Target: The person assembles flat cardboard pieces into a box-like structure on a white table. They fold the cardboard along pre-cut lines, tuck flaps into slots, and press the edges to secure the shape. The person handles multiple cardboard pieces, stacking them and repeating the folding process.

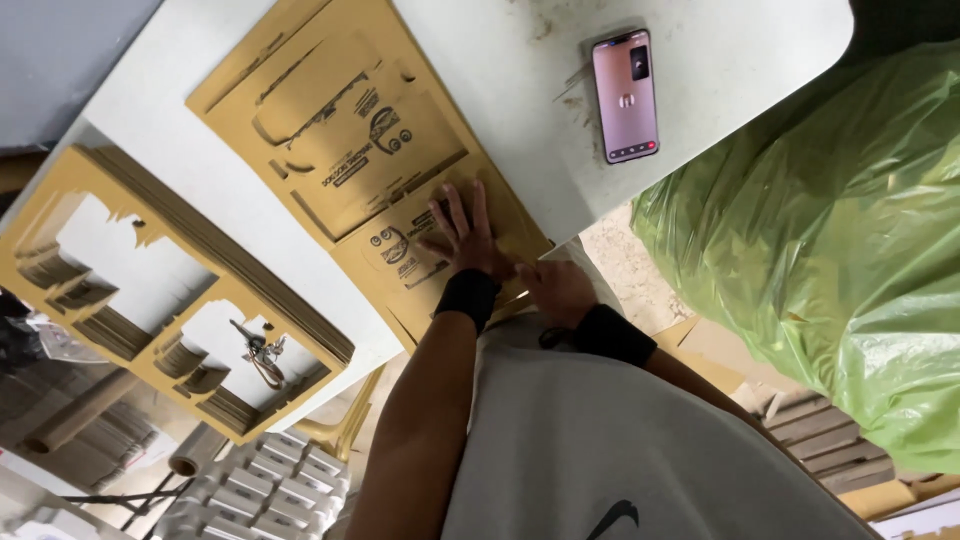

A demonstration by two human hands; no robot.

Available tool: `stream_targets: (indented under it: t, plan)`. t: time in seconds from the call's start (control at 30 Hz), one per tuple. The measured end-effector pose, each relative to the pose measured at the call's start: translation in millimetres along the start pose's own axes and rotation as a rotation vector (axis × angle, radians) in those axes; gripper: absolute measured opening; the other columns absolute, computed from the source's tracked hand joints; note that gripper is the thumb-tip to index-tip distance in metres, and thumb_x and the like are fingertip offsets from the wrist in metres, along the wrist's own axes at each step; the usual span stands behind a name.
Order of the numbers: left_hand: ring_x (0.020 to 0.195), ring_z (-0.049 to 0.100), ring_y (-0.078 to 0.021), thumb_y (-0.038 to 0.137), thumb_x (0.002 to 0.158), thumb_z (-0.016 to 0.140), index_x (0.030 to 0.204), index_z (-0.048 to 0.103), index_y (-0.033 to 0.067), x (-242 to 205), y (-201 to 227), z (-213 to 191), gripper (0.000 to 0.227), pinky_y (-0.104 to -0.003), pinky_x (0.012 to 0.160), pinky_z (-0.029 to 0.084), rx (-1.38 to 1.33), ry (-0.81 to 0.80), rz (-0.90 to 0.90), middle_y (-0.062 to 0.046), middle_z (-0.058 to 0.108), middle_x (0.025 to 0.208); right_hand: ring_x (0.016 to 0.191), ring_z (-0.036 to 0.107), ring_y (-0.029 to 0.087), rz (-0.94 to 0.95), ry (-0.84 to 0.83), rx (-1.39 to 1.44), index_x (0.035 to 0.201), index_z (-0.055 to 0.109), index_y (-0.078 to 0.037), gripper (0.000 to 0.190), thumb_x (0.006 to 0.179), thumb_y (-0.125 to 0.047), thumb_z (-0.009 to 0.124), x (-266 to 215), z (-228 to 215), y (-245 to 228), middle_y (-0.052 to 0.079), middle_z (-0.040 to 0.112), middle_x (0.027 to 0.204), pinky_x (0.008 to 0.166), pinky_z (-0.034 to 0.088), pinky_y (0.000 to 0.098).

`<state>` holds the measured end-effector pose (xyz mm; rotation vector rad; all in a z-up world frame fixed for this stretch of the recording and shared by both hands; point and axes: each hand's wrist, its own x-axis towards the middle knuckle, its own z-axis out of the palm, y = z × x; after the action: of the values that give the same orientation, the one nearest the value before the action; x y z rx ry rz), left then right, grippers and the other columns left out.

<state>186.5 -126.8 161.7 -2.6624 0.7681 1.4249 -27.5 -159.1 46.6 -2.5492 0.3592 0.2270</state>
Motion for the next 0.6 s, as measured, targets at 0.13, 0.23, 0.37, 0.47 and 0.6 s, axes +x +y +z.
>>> stream_targets:
  t: [0.13, 0.23, 0.37, 0.47, 0.6]
  plan:
    - [0.15, -0.034, -0.0449, -0.009, 0.084, 0.061, 0.165, -0.019, 0.0351, 12, -32, 20, 0.122, -0.086, 0.108, -0.007, -0.112, 0.058, 0.099, -0.013, -0.037, 0.166, 0.051, 0.061, 0.031, -0.101, -0.012, -0.228, 0.101, 0.059, -0.017, 0.024, 0.078, -0.02, 0.065, -3, -16, 1, 0.004, 0.054, 0.074, 0.041, 0.049, 0.052]
    - [0.15, -0.036, -0.0439, -0.002, 0.079, 0.073, 0.168, -0.01, 0.0306, -9, -51, -4, 0.126, -0.086, 0.109, -0.009, -0.336, 0.042, 0.271, -0.009, -0.037, 0.166, 0.058, 0.062, 0.03, -0.128, -0.028, -0.273, 0.102, 0.063, -0.012, 0.016, 0.087, -0.017, 0.062, -6, -2, 18, 0.002, 0.054, 0.082, 0.04, 0.048, 0.0473]
    - [0.151, 0.023, -0.0285, 0.024, 0.098, 0.062, 0.156, 0.036, 0.0224, -25, -112, 11, 0.063, -0.059, 0.119, 0.018, -0.703, 0.284, 0.137, -0.006, 0.024, 0.161, 0.065, 0.071, 0.031, 0.011, -0.175, -0.323, 0.105, 0.068, -0.014, 0.022, 0.085, -0.019, 0.059, -12, -6, 11, 0.006, 0.065, 0.09, 0.053, 0.059, 0.0482]
    - [0.14, 0.044, -0.0315, 0.029, 0.095, 0.065, 0.142, 0.048, 0.022, -22, -172, 33, 0.051, -0.052, 0.117, 0.041, -0.794, 0.566, -0.173, -0.006, 0.043, 0.144, 0.075, 0.074, 0.034, 0.283, -0.244, -0.156, 0.105, 0.068, -0.013, 0.025, 0.092, -0.027, 0.053, 5, -42, -14, 0.009, 0.069, 0.091, 0.062, 0.061, 0.0491]
    - [0.129, 0.05, -0.0279, 0.047, 0.084, 0.076, 0.142, 0.046, 0.0294, 4, -233, 62, 0.068, -0.043, 0.111, 0.046, -0.891, 0.565, -0.486, -0.005, 0.044, 0.132, 0.083, 0.076, 0.032, 0.598, -0.32, -0.017, 0.102, 0.066, -0.016, 0.036, 0.1, -0.042, 0.041, 12, -63, -35, 0.004, 0.076, 0.091, 0.073, 0.063, 0.0482]
